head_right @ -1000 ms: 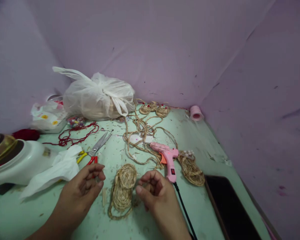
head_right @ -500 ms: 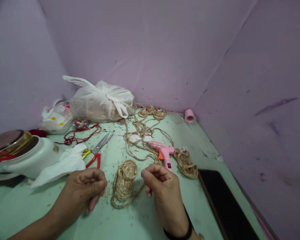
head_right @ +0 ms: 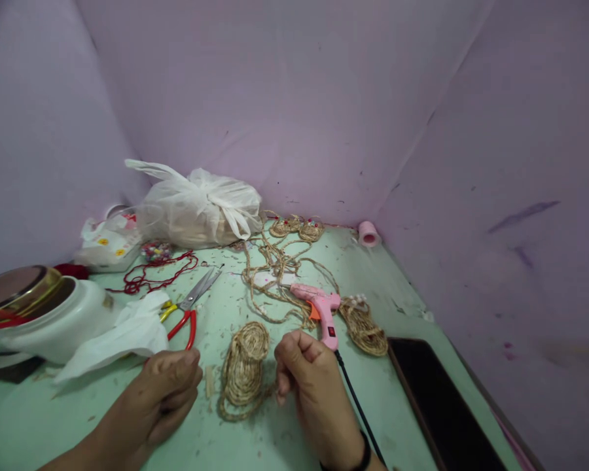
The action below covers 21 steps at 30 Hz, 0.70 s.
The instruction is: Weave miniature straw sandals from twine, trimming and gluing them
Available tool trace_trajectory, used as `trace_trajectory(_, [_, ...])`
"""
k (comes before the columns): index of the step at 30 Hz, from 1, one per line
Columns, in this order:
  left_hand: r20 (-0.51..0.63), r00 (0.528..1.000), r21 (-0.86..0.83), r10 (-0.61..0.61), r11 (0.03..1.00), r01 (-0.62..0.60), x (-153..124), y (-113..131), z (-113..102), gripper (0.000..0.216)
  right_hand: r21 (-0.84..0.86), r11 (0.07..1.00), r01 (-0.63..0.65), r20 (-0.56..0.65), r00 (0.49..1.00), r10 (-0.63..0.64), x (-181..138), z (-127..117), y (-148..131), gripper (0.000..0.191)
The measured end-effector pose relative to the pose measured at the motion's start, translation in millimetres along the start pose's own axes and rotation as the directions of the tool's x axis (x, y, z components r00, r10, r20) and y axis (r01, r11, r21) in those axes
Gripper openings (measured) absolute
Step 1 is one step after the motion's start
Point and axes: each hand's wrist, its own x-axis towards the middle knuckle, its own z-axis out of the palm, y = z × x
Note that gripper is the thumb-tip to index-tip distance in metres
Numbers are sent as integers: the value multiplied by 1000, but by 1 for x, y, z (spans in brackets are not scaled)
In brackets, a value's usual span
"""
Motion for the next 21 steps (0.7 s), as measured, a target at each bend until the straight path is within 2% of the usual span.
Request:
trace_trajectory(5, [-30, 999, -6, 21, 1000, -21, -1, 3, 6, 46, 198, 976, -94, 25, 996, 91, 3, -1, -1, 29])
trace_trajectory(7, [-56, 997, 74, 50, 996, -46, -2, 7, 8, 37, 259, 954, -148, 72, 988, 134, 3, -1, -2, 27])
trace_trajectory(9, [-114, 983, 221, 143, 968, -115, -3, 10, 8, 30, 277, 942, -190, 119, 980, 162, 1, 1, -2, 27])
trace_trajectory(12, [-134, 921, 445, 365, 853, -273, -5, 10, 9, 22, 232, 940, -251, 228, 953, 198, -8, 6, 4, 35])
trace_trajectory(15, [23, 834, 623, 551, 644, -443, -9, 5, 8, 10, 116, 949, -294, 378, 896, 232, -18, 11, 17, 46])
trace_trajectory(17, [99, 776, 670, 623, 535, -514, -12, 1, 6, 15, 50, 952, -301, 419, 872, 253, -23, 12, 28, 52])
trace_trajectory(19, [114, 733, 679, 670, 487, -550, -14, 1, 4, 20, 17, 966, -256, 419, 879, 226, -26, 12, 37, 55])
trace_trajectory(21, [116, 730, 680, 674, 482, -553, -15, 3, 1, 22, 2, 984, -180, 429, 889, 162, -28, 11, 43, 54])
